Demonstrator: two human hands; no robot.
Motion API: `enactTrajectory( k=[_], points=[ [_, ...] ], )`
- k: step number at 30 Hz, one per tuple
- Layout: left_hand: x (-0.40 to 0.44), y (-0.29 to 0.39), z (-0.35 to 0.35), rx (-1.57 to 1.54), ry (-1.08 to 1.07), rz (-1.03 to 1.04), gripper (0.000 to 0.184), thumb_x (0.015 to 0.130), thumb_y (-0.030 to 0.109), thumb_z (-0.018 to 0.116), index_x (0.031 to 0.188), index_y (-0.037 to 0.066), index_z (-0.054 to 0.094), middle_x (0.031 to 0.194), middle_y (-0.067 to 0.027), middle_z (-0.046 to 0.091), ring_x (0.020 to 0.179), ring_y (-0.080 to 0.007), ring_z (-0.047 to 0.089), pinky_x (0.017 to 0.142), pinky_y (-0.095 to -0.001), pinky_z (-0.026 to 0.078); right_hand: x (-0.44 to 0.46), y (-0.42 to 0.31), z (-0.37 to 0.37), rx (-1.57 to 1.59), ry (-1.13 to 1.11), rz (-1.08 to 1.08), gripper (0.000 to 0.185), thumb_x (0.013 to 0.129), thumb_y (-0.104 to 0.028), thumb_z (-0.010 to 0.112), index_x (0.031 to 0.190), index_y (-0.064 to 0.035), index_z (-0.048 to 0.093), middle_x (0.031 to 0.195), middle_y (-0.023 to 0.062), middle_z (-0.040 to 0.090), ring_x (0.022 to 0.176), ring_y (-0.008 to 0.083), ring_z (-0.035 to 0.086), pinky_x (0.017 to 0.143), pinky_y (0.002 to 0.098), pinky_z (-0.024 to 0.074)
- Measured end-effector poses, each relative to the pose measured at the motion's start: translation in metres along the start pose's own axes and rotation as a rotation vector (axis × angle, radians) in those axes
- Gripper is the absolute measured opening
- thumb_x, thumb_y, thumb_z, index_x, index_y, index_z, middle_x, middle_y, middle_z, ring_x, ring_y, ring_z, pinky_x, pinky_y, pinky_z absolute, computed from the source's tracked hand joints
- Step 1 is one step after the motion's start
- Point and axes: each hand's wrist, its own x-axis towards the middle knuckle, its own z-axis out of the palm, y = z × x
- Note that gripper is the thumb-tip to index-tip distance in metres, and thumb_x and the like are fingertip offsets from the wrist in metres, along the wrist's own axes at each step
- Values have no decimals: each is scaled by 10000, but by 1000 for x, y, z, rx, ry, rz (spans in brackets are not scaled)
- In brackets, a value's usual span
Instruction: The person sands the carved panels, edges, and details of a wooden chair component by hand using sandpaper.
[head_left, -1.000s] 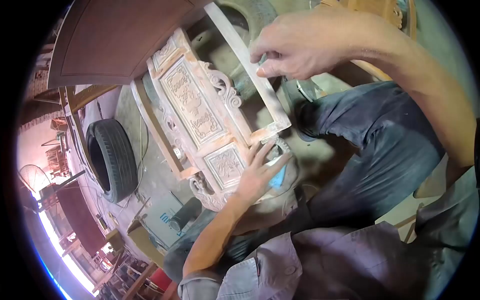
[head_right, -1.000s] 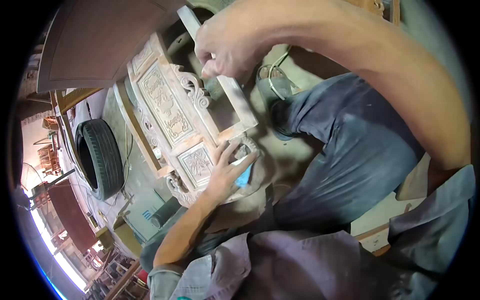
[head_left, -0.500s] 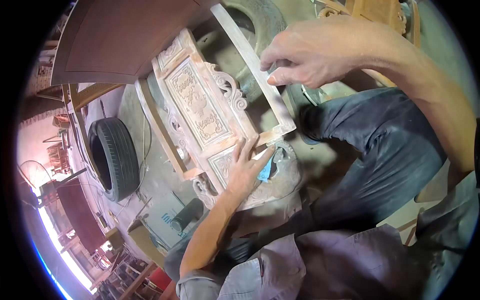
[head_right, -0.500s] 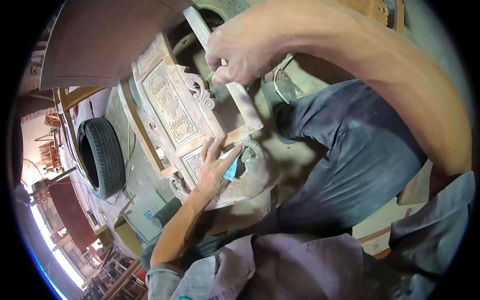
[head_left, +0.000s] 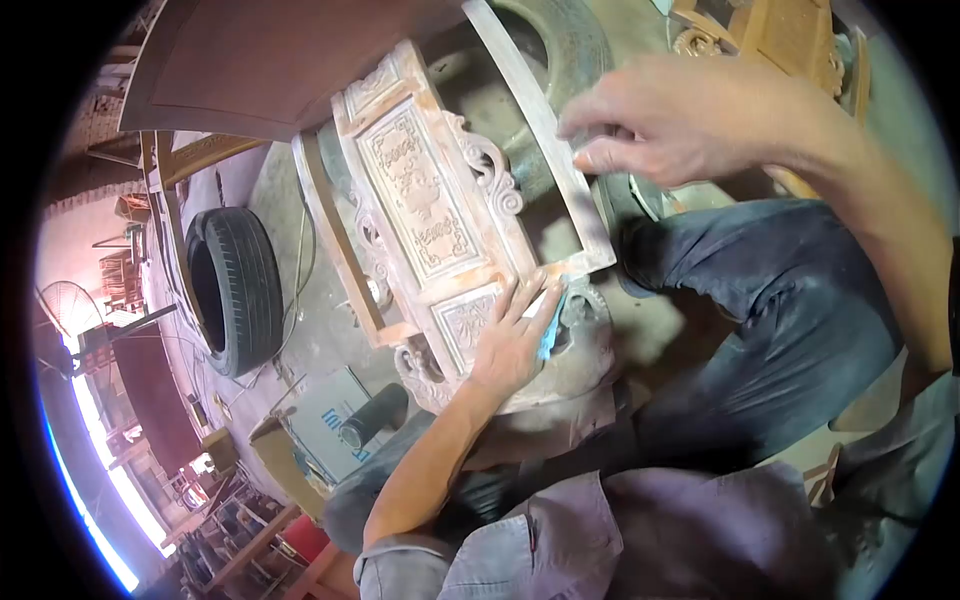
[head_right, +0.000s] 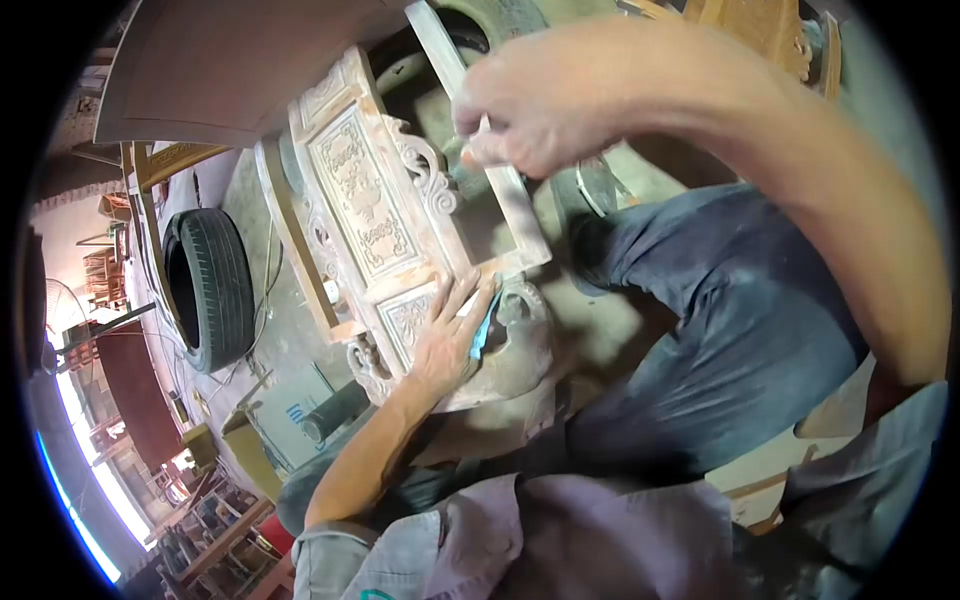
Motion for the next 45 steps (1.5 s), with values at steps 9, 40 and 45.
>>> enactTrajectory(
  k=[9, 40, 45],
  points=[
    [2, 14, 7, -26, 41, -148, 801, 898, 60, 708, 1621, -73, 388, 1576, -292, 541, 1531, -419, 459, 1292, -545, 327, 6, -9, 2, -4, -23, -58, 366, 1069, -294, 622, 1270, -1, 711, 940, 196, 759, 900, 398, 727, 805, 481, 554],
    [26, 47, 16, -110, 203, -315, 876, 835, 78, 786, 1614, -64, 410, 1490, -307, 597, 1491, -454, 482, 1255, -539, 388, 0, -7, -12, -59, 3, 12, 402, 1070, -305, 621, 1338, -13, 691, 1108, 221, 774, 1060, 423, 732, 905, 501, 576],
    [12, 31, 12, -42, 140, -237, 855, 841, 16, 747, 1609, -96, 389, 1477, -323, 610, 1514, -410, 480, 1277, -566, 338, 3, -11, -12, -93, -38, 15, 404, 1064, -307, 630, 1328, -8, 696, 1117, 233, 768, 1069, 435, 723, 920, 499, 568]
  ],
)
